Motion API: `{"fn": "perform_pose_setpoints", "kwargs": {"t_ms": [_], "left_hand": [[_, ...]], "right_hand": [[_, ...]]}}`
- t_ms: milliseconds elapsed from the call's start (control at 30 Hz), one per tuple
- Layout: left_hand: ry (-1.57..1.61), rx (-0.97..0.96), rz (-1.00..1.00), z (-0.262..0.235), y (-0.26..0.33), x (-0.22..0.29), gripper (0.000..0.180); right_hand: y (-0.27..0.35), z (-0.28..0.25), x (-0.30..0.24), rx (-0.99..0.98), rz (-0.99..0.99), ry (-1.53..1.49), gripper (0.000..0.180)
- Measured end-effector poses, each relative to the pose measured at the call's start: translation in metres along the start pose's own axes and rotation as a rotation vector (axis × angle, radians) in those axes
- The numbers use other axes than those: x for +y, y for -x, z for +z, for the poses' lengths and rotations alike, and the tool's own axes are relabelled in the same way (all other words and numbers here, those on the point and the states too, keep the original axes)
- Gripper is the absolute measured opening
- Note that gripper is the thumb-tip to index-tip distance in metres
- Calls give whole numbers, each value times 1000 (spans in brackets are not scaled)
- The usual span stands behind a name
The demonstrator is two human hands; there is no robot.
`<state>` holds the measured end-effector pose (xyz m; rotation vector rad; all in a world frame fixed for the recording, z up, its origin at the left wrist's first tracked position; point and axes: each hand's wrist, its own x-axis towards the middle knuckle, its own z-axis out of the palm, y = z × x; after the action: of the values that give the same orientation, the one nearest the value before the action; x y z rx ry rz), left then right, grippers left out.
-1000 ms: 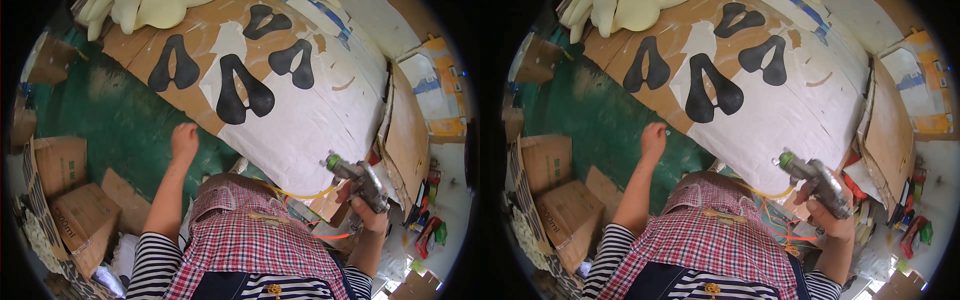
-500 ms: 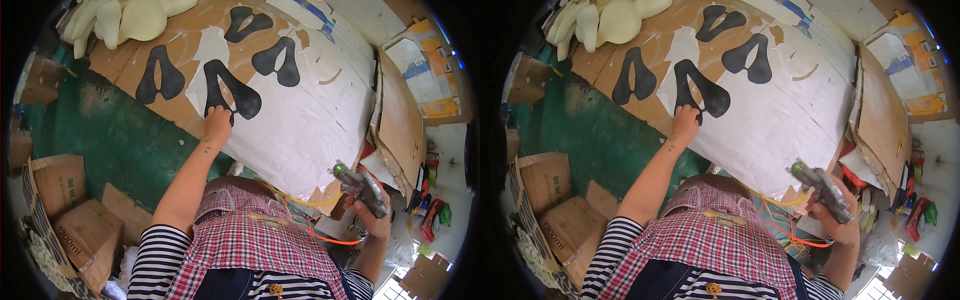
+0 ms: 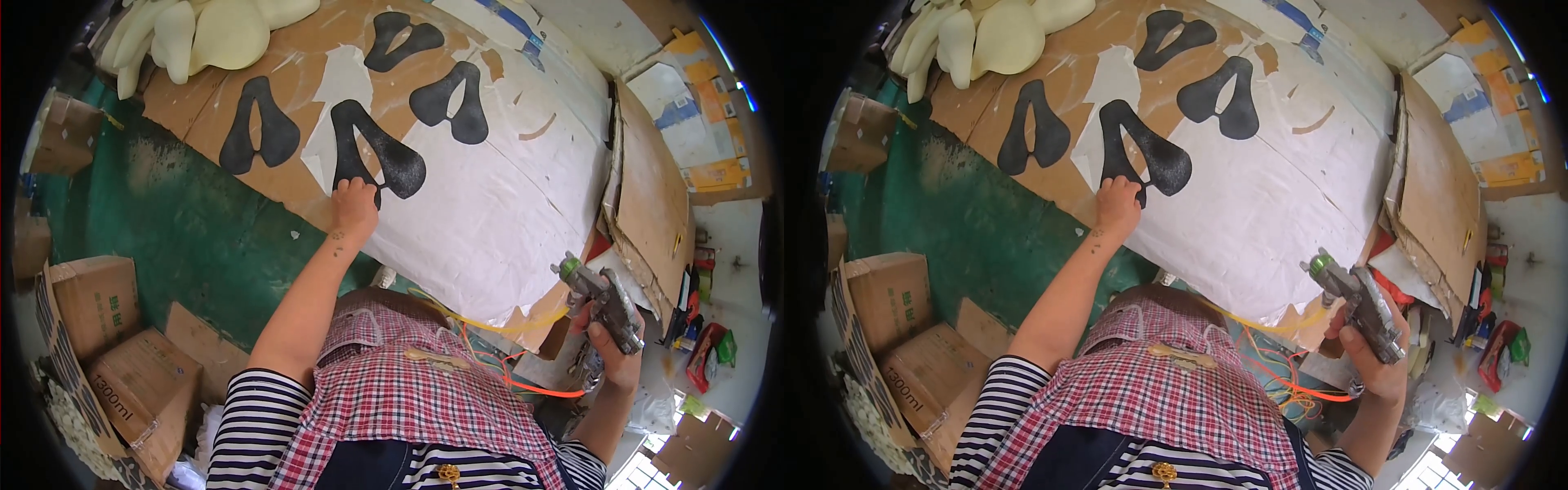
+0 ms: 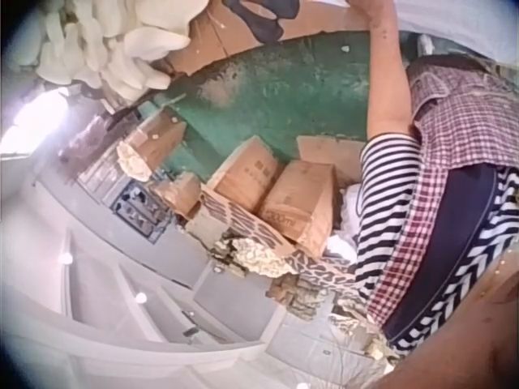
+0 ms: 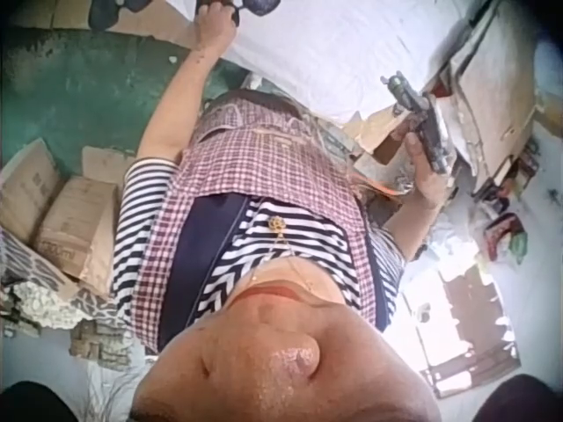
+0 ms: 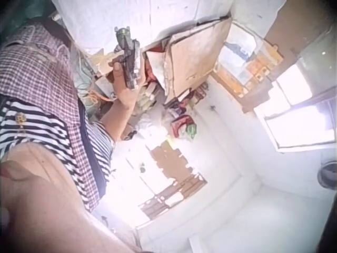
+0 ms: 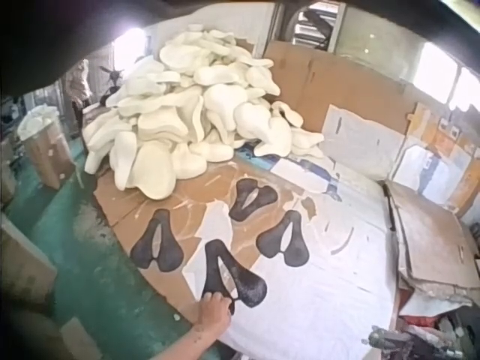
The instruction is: Applying glue to shaped material components using a handheld spray gun in a factory setting.
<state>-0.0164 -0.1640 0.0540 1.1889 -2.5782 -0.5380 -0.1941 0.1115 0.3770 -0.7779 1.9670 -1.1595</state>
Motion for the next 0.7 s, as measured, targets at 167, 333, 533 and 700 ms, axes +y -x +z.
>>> {"fn": "perform_pose_setpoints", "kwargs": {"t_ms": [167,333,533,700], "left_hand": [[-19,-22,-5,-6,0,4,17],[-15,-28,-4,-4,6,4,26],[82,29,-6,-8,21,6,16],[239,124,-11,-9,48,-10,15]], "right_hand": [[10,-8,5,-103,53,12,62],[2,4,0,-57,35,-94,63],[3,-6,6,-32,22,-40,61],[-4,-9,10,-69,-8,-27,62]]}}
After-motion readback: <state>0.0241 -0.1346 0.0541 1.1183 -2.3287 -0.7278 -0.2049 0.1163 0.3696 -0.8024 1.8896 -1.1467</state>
